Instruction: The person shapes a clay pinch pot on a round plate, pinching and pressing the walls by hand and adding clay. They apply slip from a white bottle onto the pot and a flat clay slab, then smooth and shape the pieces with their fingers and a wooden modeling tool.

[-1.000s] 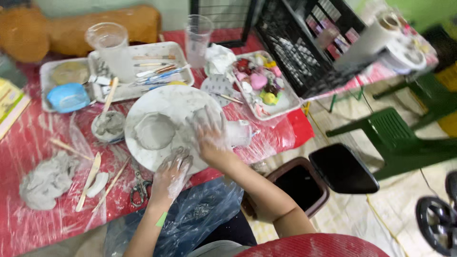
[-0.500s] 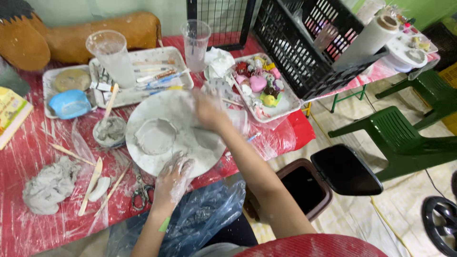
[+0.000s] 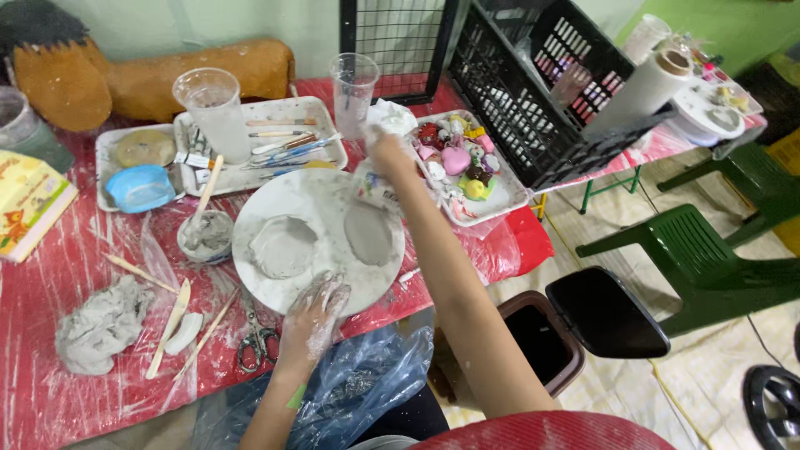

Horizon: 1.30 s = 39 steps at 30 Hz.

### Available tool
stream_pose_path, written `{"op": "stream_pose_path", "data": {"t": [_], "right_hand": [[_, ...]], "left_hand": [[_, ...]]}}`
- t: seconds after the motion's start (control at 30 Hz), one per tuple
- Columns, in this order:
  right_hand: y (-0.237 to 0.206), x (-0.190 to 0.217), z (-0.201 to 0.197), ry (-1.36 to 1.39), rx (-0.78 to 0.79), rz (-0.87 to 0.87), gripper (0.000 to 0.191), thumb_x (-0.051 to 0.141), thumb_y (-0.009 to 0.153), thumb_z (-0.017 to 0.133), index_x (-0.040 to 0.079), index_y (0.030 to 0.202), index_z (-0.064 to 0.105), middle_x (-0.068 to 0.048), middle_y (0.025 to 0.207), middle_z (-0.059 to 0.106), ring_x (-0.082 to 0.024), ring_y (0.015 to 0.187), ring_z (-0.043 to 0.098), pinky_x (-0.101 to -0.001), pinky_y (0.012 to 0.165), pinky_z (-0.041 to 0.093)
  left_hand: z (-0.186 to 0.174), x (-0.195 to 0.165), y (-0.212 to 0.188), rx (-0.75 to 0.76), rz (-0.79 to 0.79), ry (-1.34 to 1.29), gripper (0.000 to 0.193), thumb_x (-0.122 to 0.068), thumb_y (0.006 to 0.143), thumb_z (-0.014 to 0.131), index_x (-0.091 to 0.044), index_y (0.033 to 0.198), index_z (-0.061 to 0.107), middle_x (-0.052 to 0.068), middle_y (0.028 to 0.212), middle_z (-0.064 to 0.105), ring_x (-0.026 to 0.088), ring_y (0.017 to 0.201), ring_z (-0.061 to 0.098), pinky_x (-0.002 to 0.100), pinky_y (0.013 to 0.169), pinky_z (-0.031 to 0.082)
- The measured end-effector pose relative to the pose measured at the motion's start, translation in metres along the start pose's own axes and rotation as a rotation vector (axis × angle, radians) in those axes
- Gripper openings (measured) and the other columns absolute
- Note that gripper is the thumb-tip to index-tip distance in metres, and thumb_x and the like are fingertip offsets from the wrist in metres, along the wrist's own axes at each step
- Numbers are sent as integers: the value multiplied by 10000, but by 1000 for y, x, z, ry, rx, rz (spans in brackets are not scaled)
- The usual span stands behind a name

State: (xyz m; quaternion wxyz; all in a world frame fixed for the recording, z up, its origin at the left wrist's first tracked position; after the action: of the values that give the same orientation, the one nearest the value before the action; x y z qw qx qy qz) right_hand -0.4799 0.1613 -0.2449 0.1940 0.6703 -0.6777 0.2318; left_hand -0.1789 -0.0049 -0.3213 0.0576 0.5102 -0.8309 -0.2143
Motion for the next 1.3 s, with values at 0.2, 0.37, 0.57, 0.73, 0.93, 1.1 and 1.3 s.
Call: {"op": "stream_pose_path", "data": {"t": [0.2, 0.37, 0.57, 0.73, 0.93, 1.1, 1.3], "right_hand": [[-52, -24, -34, 478, -129, -315, 612, 524, 978, 551, 34, 1344, 574, -211, 1170, 726, -341, 1101, 706, -423, 965, 531], [-140, -40, -16, -17, -298, -503, 848, 565, 778, 805, 58, 1402, 537, -231, 1225, 700, -385, 1144, 678, -470, 998, 500], [-119, -119, -34, 154, -290, 65, 801, 575, 805, 748, 74, 1394, 539, -200, 1226, 706, -347, 1120, 711, -460, 993, 541], [-82, -122, -36, -86, -364, -263, 697, 449, 945, 749, 64, 1466, 491, -256, 1422, 569, -417, 1312, 532, -520, 1108, 403], [-125, -75, -16, -149, -436, -485, 646, 208, 905, 736, 128, 1500, 499, -182, 1483, 548, -394, 1346, 504, -506, 1112, 368], [-190, -58, 23, 217, -428, -610, 452, 73, 927, 727, 48, 1353, 579, -167, 1333, 639, -348, 1256, 610, -422, 1066, 478], [-212, -93, 74, 492, -463, -350, 336, 30, 987, 669, 9, 1315, 599, -145, 1207, 687, -248, 1095, 651, -365, 992, 516]], "left_hand": [[6, 22, 1, 13, -29, -98, 532, -237, 773, 729, -168, 1295, 650, 75, 1379, 581, 276, 1338, 523, 428, 1088, 440], [7, 26, -4, -11, -13, -85, 528, -220, 766, 734, -160, 1285, 660, 66, 1398, 584, 272, 1331, 529, 444, 1076, 440], [-16, 18, -2, -77, -37, -180, 509, -231, 767, 757, -138, 1259, 666, 60, 1368, 595, 289, 1310, 539, 472, 1086, 435], [-35, 12, 1, -175, -28, -210, 492, -315, 754, 796, -99, 1176, 662, 91, 1307, 619, 310, 1255, 561, 525, 1042, 429], [-60, 59, -46, -326, -163, -302, 275, -241, 891, 795, -145, 1137, 718, -23, 1253, 673, 175, 1232, 607, 433, 1029, 465], [-64, 138, -106, -213, -644, 186, 162, -270, 942, 761, -199, 1088, 769, -28, 1140, 677, 213, 1109, 592, 476, 946, 429], [-64, 150, -104, -227, -638, 334, 261, -313, 882, 765, -197, 1115, 785, 39, 1127, 663, 255, 1078, 601, 472, 877, 420]]}}
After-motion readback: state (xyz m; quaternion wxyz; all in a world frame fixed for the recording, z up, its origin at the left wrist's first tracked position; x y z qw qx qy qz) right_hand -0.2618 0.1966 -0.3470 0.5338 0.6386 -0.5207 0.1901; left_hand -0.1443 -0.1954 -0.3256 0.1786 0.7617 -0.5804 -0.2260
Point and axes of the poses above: each hand's wrist, its own y-axis towards the middle knuckle, its own z-axis out of the palm, x = y × z, the point moved 5 cm from there along y, towards the middle knuckle
